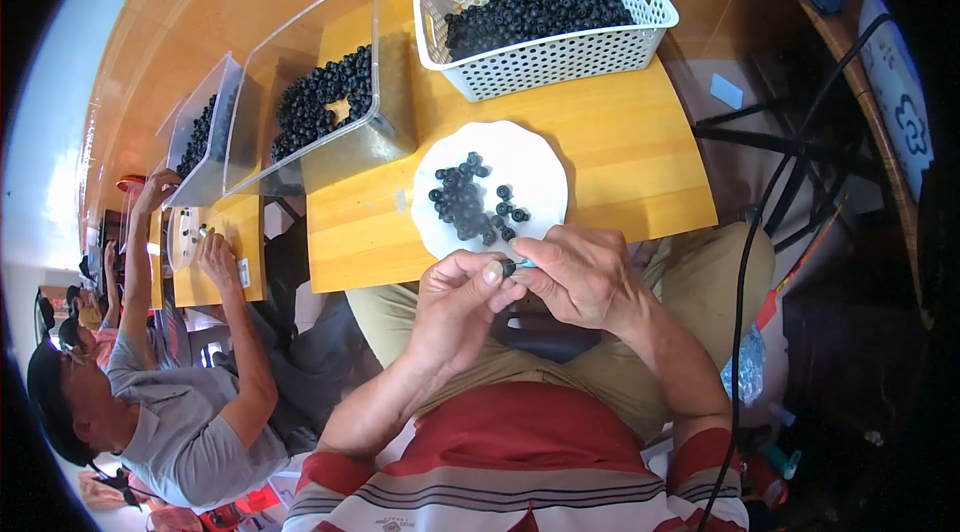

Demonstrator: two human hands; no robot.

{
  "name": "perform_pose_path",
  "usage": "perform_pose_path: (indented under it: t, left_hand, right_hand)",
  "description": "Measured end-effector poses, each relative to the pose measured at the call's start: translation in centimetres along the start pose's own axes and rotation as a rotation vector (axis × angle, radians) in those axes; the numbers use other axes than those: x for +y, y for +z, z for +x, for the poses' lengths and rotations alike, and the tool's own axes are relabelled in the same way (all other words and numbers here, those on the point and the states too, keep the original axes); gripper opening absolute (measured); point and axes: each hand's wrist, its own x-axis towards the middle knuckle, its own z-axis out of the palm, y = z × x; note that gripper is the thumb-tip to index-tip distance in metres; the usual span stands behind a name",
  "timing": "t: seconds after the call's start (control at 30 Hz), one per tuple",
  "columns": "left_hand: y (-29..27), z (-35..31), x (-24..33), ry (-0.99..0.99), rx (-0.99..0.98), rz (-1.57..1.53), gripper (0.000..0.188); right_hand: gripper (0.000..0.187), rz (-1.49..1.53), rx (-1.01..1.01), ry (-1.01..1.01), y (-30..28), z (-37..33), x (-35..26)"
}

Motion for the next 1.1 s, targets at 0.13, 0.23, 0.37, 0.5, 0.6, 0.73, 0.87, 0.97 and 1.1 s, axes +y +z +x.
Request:
perform_pose_path:
  t: [0.13,0.23,0.37,0.5,0.6,0.73,0.87,0.97,1.1]
  left_hand:
    - [0.7,0.0,0.1,0.009,-0.015,0.002,0.005]
    - [1.5,0.1,0.2,0.013,-0.059,-0.019,0.007]
    - [2.2,0.9,0.3,0.075,-0.005,0.040,0.008]
    - [3.7,2.4,1.2,0.132,0.071,0.133,0.009]
    - [5.4,5.6,2.4,0.134,0.155,0.282,0.011]
    - [8.1,12.0,4.9,0.281,0.101,0.418,0.017]
    - [11.3,17.6,8.1,0.324,0.016,0.506,0.030]
    - [11.4,18.3,8.0,0.390,0.042,0.550,0.032]
    - [7.7,13.4,6.0,0.510,0.059,0.840,0.020]
  right_hand:
    - [0.026,0.000,-0.009,-0.010,-0.4,0.1,-0.1]
    - [0.026,0.074,0.043,0.017,-0.1,-0.2,0.3]
    - [0.024,0.175,0.131,0.065,0.0,-0.3,1.0]
    - [0.024,0.152,0.136,0.082,-0.8,-0.2,0.8]
    - [0.024,0.142,0.144,0.144,-1.2,-0.3,0.9]
    - [0.024,0.117,0.166,0.143,-1.6,-0.1,0.7]
    - [0.025,0.100,0.198,0.174,-2.0,-0.6,0.9]
    - [0.027,0.009,0.236,0.202,-2.6,-1.4,1.2]
    - [0.029,-0.223,0.237,0.259,-3.3,-2.5,1.8]
